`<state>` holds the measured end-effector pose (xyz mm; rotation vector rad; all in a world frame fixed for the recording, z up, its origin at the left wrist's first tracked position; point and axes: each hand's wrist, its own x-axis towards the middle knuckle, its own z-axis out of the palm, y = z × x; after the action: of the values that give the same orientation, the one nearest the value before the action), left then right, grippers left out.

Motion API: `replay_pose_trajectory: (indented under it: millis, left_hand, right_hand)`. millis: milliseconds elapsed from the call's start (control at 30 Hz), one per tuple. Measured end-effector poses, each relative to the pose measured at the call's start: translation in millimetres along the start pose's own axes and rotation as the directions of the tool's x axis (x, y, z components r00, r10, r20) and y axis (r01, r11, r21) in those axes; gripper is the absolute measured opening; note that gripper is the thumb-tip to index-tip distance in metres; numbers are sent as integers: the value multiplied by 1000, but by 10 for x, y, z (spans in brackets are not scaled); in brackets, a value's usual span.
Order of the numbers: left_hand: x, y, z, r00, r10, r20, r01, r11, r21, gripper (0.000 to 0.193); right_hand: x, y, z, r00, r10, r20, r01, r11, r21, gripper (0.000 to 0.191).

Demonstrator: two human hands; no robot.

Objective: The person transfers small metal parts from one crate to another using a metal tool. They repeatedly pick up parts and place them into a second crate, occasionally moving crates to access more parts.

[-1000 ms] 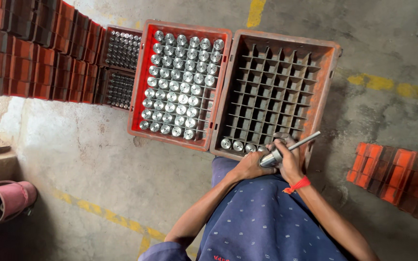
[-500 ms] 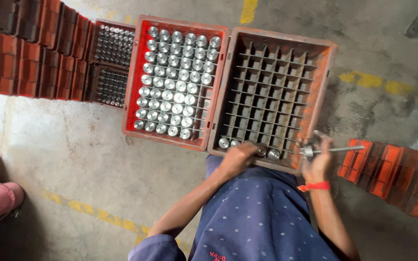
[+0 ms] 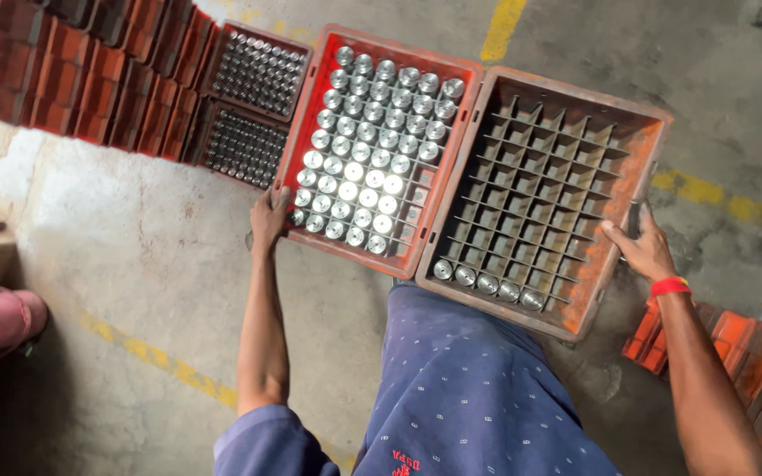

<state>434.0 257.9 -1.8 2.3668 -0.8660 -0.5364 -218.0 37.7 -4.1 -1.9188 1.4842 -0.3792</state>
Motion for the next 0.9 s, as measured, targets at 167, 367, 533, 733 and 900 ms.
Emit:
replay_pose_trajectory:
  millis: [167, 367, 533, 733, 900]
  left_hand:
    - [-120, -6, 57, 995, -76, -61, 79, 996, 51, 68]
    - [-165, 59, 79, 986, -56, -157, 70, 994, 87, 60]
    - [-194, 144, 94, 944, -19, -330, 16, 1000, -11, 51]
    - [-208, 163, 76, 938, 29, -344, 13, 993, 117, 41]
    - [-186, 178, 107, 934, 59, -353, 30, 969, 244, 40]
  right_hand:
    - [-26, -34, 2, 996, 76, 44, -83, 979, 187, 81]
    - [-8, 0, 27, 996, 75, 39, -81, 980, 184, 70]
    - [38, 38, 82, 996, 91, -15, -90, 996, 27, 78]
    - [-56, 121, 143, 985, 133, -113, -152, 972, -182, 85]
    - [-435, 272, 38, 911, 220, -349, -129, 955, 266, 52]
